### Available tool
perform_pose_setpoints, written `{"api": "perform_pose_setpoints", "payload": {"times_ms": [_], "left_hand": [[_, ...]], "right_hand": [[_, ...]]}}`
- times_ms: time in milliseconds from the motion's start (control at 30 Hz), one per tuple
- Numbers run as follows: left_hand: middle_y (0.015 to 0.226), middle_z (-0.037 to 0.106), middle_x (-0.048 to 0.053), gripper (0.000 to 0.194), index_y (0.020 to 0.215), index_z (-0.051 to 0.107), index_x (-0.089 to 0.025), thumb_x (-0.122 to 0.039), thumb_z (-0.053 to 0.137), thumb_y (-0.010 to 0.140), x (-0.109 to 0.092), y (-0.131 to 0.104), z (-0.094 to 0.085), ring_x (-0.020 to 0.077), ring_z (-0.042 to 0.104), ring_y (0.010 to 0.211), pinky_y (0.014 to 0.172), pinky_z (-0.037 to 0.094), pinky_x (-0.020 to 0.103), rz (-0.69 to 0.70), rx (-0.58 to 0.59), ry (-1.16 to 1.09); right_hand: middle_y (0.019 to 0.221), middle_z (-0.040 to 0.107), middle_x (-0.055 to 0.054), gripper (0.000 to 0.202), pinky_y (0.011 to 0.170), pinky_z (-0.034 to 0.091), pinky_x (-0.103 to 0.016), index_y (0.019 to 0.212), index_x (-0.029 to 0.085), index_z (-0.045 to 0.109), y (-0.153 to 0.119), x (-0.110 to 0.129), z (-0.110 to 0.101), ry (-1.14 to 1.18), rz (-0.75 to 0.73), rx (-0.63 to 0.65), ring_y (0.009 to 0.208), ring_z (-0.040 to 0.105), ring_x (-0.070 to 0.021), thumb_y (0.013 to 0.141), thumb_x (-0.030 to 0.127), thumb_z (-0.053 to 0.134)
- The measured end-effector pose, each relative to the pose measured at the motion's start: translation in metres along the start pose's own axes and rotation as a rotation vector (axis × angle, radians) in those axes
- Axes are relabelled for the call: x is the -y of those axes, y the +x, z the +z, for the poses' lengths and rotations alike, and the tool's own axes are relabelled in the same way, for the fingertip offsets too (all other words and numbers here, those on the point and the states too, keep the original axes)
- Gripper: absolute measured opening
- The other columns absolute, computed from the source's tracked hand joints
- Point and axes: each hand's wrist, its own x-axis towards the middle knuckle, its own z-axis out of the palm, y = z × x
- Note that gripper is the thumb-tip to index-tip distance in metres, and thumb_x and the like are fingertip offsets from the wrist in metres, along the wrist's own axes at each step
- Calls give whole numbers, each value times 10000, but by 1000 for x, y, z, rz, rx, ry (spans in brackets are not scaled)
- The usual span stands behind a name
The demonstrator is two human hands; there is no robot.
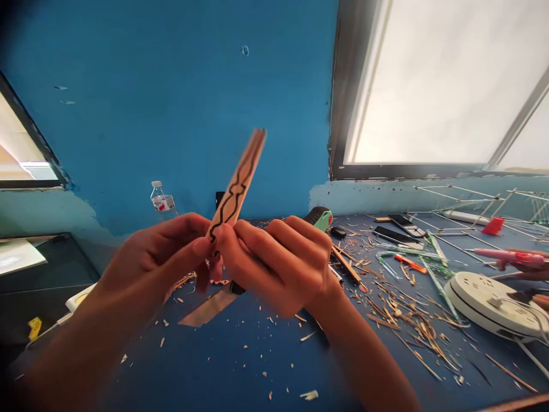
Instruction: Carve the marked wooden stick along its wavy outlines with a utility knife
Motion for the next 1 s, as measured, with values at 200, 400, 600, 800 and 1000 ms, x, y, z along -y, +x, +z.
{"api": "perform_pose_setpoints", "payload": {"times_ms": [200,400,600,800,1000], "left_hand": [[736,694,-39,127,907,688,-226,-340,692,963,-1,-4,6,76,665,698,674,551,130,45,9,-112],[820,702,-32,115,949,739,-267,-296,638,996,0,-4,9,88,661,740,683,566,150,71,69,-138],[786,700,-48,150,1030,784,-309,-229,672,970,0,-2,11,83,648,713,659,550,133,86,90,-89],[773,705,-61,285,1043,801,-325,-93,728,895,1,-1,11,79,639,698,647,532,112,91,118,-93],[752,694,-62,310,1040,802,-344,-83,716,897,0,-2,8,83,611,678,645,521,126,69,124,-66]], "right_hand": [[664,600,59,172,478,398,-269,902,249,564,-1,1,6,274,349,-93,527,520,-103,858,147,696],[583,401,104,253,489,283,-226,692,211,425,-3,-9,9,379,387,232,517,287,-56,765,106,643],[638,493,121,190,543,298,-198,755,220,520,-4,-8,7,506,419,334,552,379,-36,719,55,607],[647,572,99,174,556,309,-227,754,221,597,-7,-10,6,564,447,429,568,463,-56,696,57,604],[686,632,55,207,587,337,-264,775,214,658,-6,-10,5,617,485,504,609,532,-99,688,67,541]]}}
